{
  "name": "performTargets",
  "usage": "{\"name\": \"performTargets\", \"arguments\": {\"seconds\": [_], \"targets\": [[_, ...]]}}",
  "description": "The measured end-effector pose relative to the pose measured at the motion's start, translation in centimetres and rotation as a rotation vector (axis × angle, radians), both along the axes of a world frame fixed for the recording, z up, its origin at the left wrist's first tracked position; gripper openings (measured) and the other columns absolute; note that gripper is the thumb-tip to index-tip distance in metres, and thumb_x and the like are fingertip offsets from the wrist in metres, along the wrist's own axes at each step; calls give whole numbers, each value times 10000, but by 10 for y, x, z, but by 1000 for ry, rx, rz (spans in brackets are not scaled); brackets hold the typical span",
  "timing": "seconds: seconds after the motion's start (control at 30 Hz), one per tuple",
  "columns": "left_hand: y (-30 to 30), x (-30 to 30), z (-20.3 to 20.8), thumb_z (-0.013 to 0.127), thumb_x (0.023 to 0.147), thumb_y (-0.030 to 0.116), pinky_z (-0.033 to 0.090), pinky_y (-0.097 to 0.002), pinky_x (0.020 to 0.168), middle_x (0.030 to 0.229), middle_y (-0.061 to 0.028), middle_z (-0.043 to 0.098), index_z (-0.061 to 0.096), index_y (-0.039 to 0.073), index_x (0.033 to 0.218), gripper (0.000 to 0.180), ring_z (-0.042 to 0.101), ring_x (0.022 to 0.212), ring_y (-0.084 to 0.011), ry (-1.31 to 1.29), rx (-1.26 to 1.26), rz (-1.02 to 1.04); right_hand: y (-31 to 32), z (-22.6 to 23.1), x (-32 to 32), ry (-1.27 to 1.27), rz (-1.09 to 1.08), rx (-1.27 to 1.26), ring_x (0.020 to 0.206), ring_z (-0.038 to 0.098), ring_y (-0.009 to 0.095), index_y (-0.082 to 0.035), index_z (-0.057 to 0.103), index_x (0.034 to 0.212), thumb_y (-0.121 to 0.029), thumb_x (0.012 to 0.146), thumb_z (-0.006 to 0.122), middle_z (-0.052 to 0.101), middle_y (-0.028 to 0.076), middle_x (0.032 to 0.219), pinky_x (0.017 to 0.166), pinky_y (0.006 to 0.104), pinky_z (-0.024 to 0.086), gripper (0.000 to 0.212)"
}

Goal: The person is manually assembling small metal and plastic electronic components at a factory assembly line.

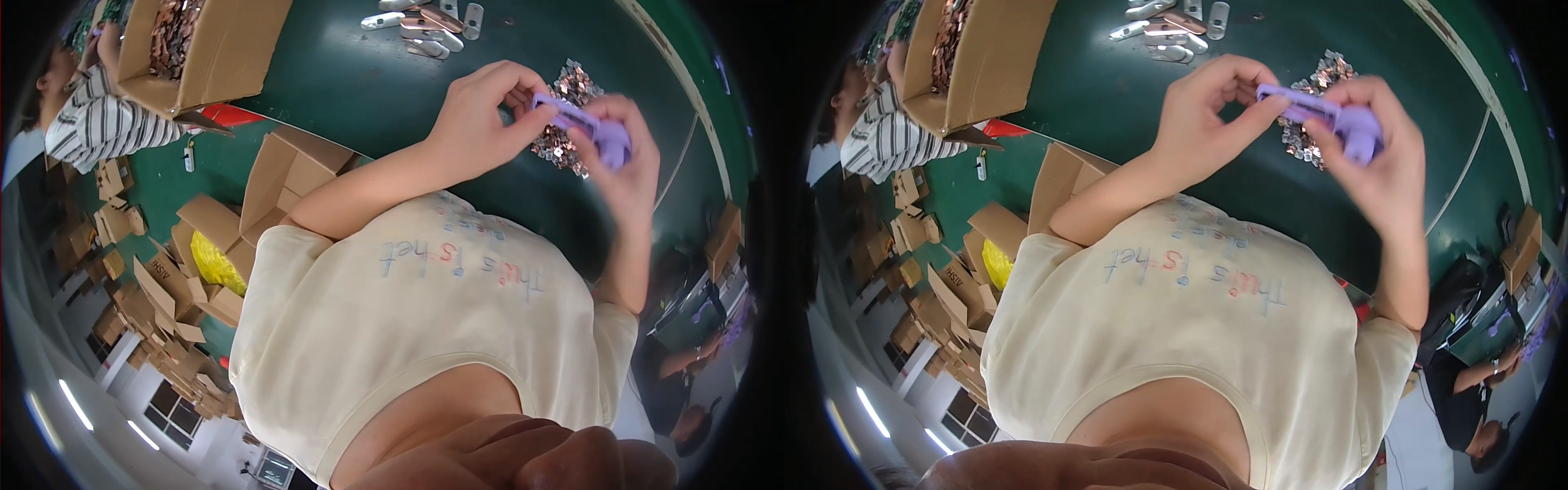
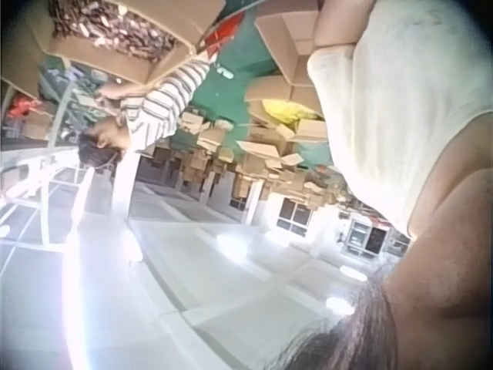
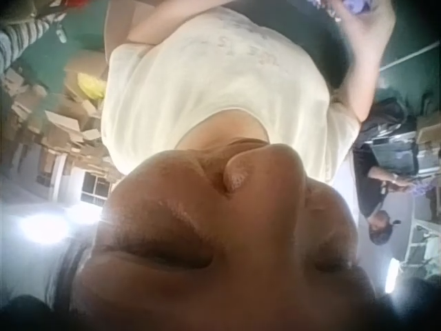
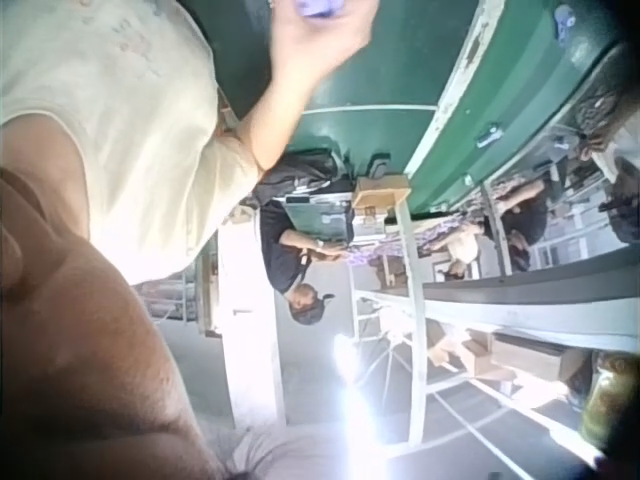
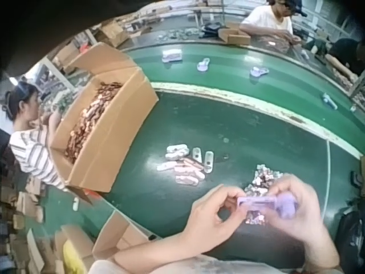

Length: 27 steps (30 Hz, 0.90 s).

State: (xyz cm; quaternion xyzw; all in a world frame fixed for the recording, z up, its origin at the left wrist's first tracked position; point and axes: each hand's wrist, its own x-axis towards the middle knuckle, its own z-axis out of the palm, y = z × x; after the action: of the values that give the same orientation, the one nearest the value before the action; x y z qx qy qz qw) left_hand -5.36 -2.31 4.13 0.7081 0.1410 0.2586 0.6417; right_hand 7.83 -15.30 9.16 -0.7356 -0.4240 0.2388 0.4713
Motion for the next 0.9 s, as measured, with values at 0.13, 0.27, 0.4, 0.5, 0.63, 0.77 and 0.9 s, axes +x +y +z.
{"name": "performTargets", "arguments": {"seconds": [0.13,0.27,0.4,0.5,0.63,0.77,0.9], "targets": [[28,25,-5,711,747,248,485,-306,655,803,-103,568,519,-14,990,406,583,738,-204,159,541,225,32,-40,134,283,-139,8,707,541,62,-62,593,986,-200,753,690,588,16,778,631,179,410,288],[62,44,-21,660,760,171,475,-411,665,829,-180,567,512,-24,912,288,585,768,-324,413,981,271,79,-61,251,505,-498,156,613,494,108,-85,595,857,-154,794,621,514,1,670,525,313,431,96],[79,53,-15,647,748,107,475,-404,689,881,-182,594,557,-29,911,232,593,842,-343,679,815,137,110,-38,210,317,-755,21,650,518,145,-17,539,991,-121,811,581,569,54,844,560,321,435,213],[77,53,-16,650,751,116,479,-369,678,823,-128,619,589,-14,902,208,609,790,-282,587,761,59,56,-65,209,-276,-239,11,795,557,89,-44,608,966,-191,773,675,610,22,819,723,208,430,252],[73,28,-9,634,788,114,483,-244,634,771,-68,598,574,-18,900,183,601,666,-133,393,391,101,50,-29,79,-396,93,-308,737,578,200,-10,617,865,-141,744,670,586,93,818,705,288,462,186],[58,19,8,583,834,66,499,-226,641,797,-77,596,563,-32,945,149,607,697,-133,157,-245,-33,38,-50,67,-501,21,-338,712,562,187,-5,609,868,-115,749,669,588,82,836,673,293,453,173],[47,13,18,581,824,35,517,-220,615,798,-78,599,555,-37,965,160,630,677,-137,29,-337,-33,38,-47,66,-434,42,-382,718,574,215,-5,587,848,-109,749,655,588,104,831,670,309,457,158]]}}
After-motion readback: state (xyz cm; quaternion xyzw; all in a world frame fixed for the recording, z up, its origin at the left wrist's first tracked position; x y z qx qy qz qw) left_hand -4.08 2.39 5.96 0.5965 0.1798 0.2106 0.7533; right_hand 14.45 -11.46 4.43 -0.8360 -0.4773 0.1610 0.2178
